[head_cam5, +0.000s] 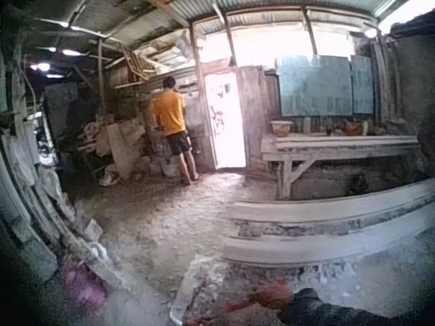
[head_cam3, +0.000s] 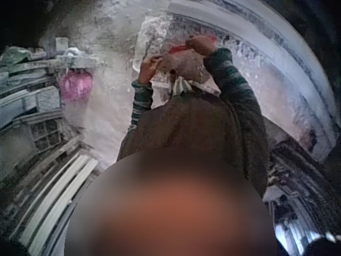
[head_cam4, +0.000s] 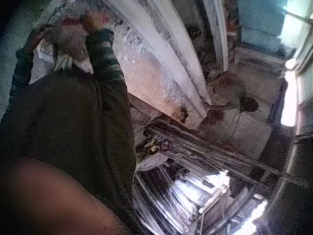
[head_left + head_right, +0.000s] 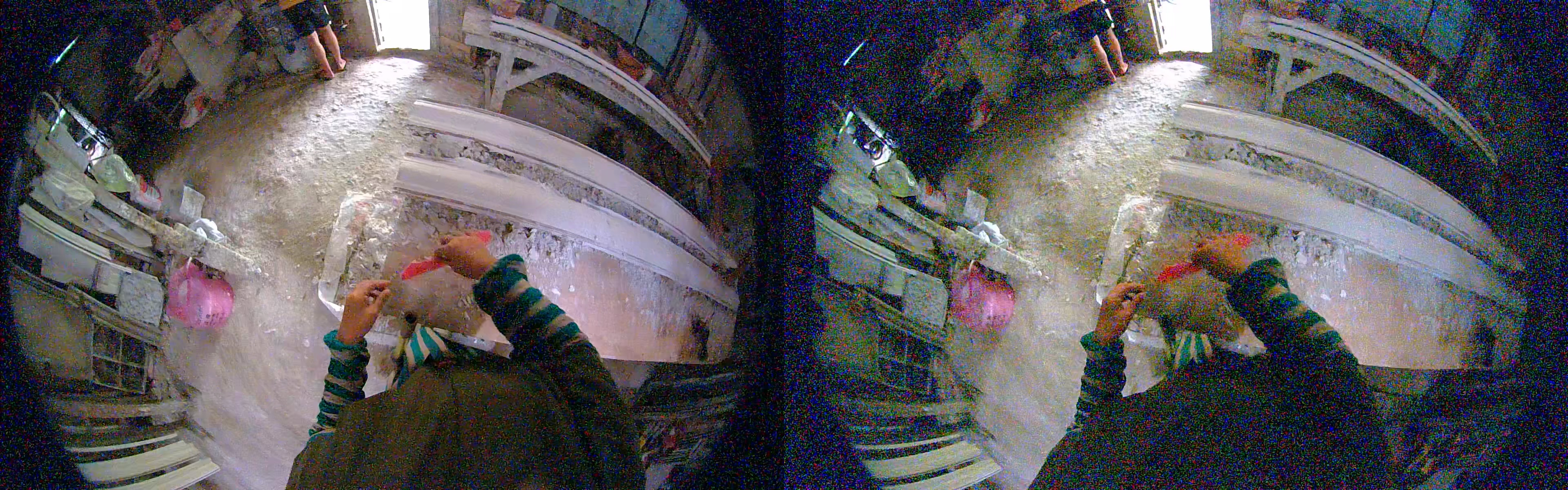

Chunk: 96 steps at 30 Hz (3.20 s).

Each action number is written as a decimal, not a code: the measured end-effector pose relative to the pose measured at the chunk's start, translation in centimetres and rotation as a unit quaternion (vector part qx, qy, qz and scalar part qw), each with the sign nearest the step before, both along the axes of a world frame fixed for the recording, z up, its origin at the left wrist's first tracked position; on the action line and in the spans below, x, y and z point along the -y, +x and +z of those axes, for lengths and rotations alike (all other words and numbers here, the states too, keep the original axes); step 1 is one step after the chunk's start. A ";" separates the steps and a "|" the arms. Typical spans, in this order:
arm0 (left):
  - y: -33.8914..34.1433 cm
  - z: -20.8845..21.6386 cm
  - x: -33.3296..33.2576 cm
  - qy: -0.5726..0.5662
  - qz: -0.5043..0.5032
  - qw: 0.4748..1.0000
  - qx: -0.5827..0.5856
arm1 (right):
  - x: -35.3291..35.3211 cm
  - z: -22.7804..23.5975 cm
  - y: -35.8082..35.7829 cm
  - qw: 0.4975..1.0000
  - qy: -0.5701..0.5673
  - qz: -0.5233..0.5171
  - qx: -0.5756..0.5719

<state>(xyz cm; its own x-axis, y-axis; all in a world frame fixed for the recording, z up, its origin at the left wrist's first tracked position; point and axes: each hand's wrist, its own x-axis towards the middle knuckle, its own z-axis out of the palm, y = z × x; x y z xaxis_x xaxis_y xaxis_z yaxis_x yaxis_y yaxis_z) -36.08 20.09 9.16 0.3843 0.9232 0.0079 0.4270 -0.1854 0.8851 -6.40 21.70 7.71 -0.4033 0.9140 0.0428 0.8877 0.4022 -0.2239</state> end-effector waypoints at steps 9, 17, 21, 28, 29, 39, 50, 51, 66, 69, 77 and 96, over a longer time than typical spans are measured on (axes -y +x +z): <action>1.9 -0.9 1.7 -0.049 -0.087 0.993 0.063 | 7.7 -1.6 5.2 0.970 -0.224 0.075 0.051; 4.9 -0.7 -3.1 0.135 -0.085 0.987 -0.029 | -5.2 -5.2 -4.6 0.979 -0.106 0.143 0.102; 3.0 -1.0 -5.4 0.102 -0.025 0.994 -0.026 | -7.0 -2.7 -8.6 0.983 0.100 0.139 0.065; -0.5 -2.1 -4.0 -0.087 -0.116 0.987 -0.073 | -4.4 0.0 -9.5 0.967 -0.192 0.150 0.080; -0.5 -2.6 -3.4 -0.081 -0.122 0.987 -0.070 | -4.3 -0.6 -9.5 0.962 -0.193 0.166 0.097; -1.8 -3.8 -6.1 0.167 0.066 0.968 -0.178 | -9.1 -3.2 -12.1 0.987 0.085 0.137 0.025; -0.2 -4.6 -4.5 0.038 -0.026 0.990 -0.136 | -6.5 -4.0 -9.0 0.986 -0.100 0.109 0.077; 0.2 -4.7 -4.9 0.087 0.018 0.984 -0.156 | -6.6 -3.9 -9.4 0.990 -0.088 0.075 0.083; 8.3 4.8 1.3 0.062 0.007 0.996 0.067 | 15.1 5.5 2.2 0.849 -0.124 -0.434 -0.275; 13.0 3.5 5.2 0.040 -0.175 0.980 0.085 | 21.4 3.6 6.5 0.840 -0.077 -0.466 -0.267; 26.7 -3.5 13.3 0.102 -0.472 0.876 -0.018 | 25.6 -0.9 14.6 0.824 -0.123 -0.514 -0.204; 39.0 -3.7 17.8 0.165 -0.239 0.943 -0.161 | 18.5 -5.8 24.6 0.889 -0.146 -0.335 -0.275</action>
